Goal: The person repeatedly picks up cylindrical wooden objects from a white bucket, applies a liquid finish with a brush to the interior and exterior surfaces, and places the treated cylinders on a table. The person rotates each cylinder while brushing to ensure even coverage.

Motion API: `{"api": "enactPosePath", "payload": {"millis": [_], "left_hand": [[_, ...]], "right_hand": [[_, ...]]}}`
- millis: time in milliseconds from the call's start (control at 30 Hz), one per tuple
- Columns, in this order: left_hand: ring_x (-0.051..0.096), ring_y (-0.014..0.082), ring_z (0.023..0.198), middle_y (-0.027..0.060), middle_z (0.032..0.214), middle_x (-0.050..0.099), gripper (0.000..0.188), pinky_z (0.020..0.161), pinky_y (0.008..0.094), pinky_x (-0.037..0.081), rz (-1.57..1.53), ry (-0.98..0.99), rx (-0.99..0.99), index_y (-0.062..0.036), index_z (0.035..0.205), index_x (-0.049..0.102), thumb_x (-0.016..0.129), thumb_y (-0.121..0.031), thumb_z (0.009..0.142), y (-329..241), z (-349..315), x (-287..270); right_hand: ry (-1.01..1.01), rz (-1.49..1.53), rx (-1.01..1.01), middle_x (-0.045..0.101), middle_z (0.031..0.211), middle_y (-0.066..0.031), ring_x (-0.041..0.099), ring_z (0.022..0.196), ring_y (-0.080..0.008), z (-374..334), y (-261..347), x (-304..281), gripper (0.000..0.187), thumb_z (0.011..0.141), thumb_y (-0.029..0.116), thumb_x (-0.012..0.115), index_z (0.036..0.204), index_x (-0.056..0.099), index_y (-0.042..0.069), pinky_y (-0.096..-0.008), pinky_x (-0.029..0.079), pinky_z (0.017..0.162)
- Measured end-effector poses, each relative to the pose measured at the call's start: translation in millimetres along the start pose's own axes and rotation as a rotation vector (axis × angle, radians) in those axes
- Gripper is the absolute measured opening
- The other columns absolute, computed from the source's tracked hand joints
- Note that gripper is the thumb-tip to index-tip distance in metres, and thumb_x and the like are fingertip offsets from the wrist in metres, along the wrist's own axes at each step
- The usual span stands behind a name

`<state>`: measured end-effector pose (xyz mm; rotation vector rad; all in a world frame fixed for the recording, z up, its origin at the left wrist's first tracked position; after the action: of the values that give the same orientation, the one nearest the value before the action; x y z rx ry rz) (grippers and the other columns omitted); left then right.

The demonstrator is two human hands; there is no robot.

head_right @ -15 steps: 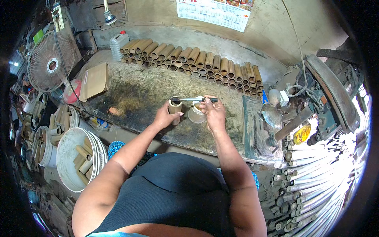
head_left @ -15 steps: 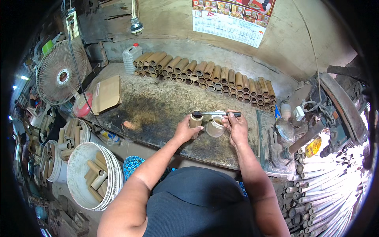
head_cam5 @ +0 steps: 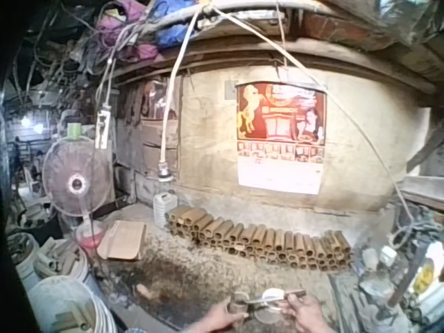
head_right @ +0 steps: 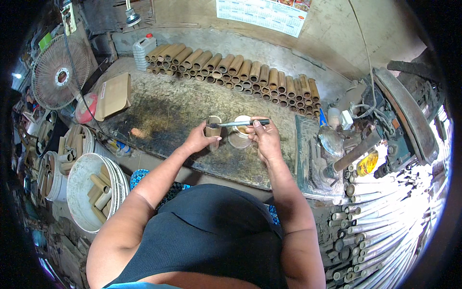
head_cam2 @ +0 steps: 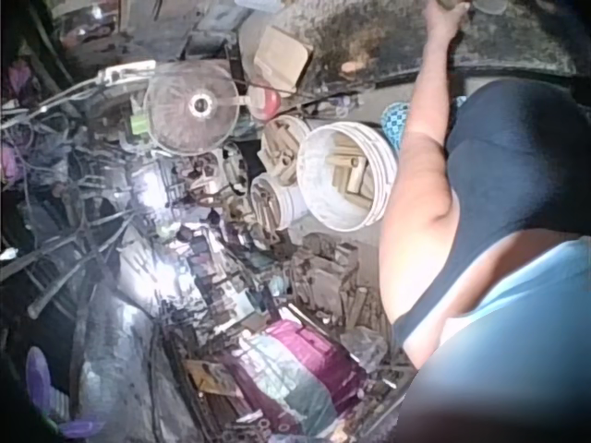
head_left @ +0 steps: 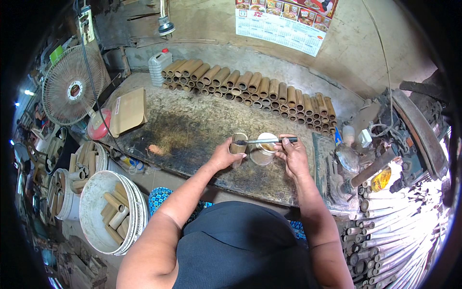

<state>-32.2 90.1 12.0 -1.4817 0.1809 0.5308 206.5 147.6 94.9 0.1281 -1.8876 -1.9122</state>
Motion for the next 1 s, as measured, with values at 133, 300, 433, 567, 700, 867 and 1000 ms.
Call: {"api": "enactPosePath", "payload": {"millis": [133,300,433,567,700,867,1000], "left_hand": [[0.065,0.0245,0.116,0.0147,0.125,0.069,0.079,0.103,0.0381,0.049,-0.023,0.076,0.014,-0.0043,0.141,0.052,0.089,-0.031,0.077,2.1,4.2,-0.6],[0.066,0.0292,0.117,0.0168,0.125,0.069,0.080,0.103,0.0398,0.050,-0.011,0.109,0.017,-0.0053,0.140,0.053,0.090,-0.032,0.074,6.4,8.3,-2.2],[0.066,0.0300,0.118,0.0171,0.125,0.069,0.078,0.103,0.0398,0.050,0.008,0.090,0.045,-0.0059,0.137,0.055,0.090,-0.033,0.073,5.8,9.6,-3.9],[0.066,0.0310,0.118,0.0178,0.125,0.069,0.077,0.103,0.0398,0.050,0.059,0.099,0.044,-0.0060,0.136,0.056,0.090,-0.034,0.073,4.7,9.9,-5.1],[0.065,0.0311,0.118,0.0180,0.126,0.069,0.077,0.103,0.0400,0.050,0.046,0.110,0.032,-0.0060,0.137,0.056,0.090,-0.033,0.073,5.3,9.4,-5.2],[0.065,0.0310,0.119,0.0179,0.126,0.068,0.077,0.104,0.0401,0.049,0.031,0.118,0.071,-0.0058,0.137,0.055,0.090,-0.032,0.074,4.1,9.9,-3.7],[0.064,0.0297,0.120,0.0171,0.127,0.068,0.077,0.105,0.0399,0.048,0.015,0.117,0.070,-0.0054,0.137,0.055,0.090,-0.033,0.074,2.6,8.9,-3.7]], "right_hand": [[0.019,0.004,0.027,0.070,0.100,-0.0087,0.071,0.084,-0.0143,3.3,-1.3,-5.4,0.020,0.105,0.016,0.058,0.122,0.058,0.004,-0.0253,0.060,0.068],[0.038,-0.010,0.026,0.070,0.099,-0.0087,0.071,0.084,-0.0146,4.2,4.1,-9.1,0.019,0.105,0.014,0.057,0.121,0.059,0.004,-0.0257,0.060,0.067],[0.060,-0.031,0.004,0.070,0.098,-0.0085,0.071,0.084,-0.0144,3.5,12.8,-10.6,0.018,0.106,0.012,0.056,0.121,0.059,0.004,-0.0250,0.060,0.067],[0.069,-0.087,-0.022,0.070,0.096,-0.0085,0.070,0.083,-0.0136,3.3,19.7,-11.7,0.017,0.105,0.010,0.056,0.121,0.059,0.004,-0.0239,0.059,0.068],[0.088,-0.131,-0.040,0.069,0.097,-0.0085,0.069,0.081,-0.0126,3.0,26.4,-14.3,0.017,0.105,0.008,0.057,0.120,0.060,0.003,-0.0239,0.057,0.068],[0.001,-0.146,-0.082,0.069,0.102,-0.0083,0.067,0.079,-0.0115,5.7,34.0,-23.0,0.017,0.103,0.008,0.059,0.119,0.061,0.003,-0.0231,0.054,0.066],[0.003,-0.018,-0.134,0.069,0.100,-0.0087,0.070,0.081,-0.0138,11.6,29.1,-9.6,0.021,0.105,0.012,0.059,0.123,0.058,0.003,-0.0246,0.057,0.067]]}}
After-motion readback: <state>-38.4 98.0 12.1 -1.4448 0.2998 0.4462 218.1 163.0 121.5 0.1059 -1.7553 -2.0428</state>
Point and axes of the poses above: each hand's wrist, its own z-axis towards the middle knuckle, its own x-axis out of the palm, y = z × x, the point moved 9 cm from there along z, towards the middle knuckle
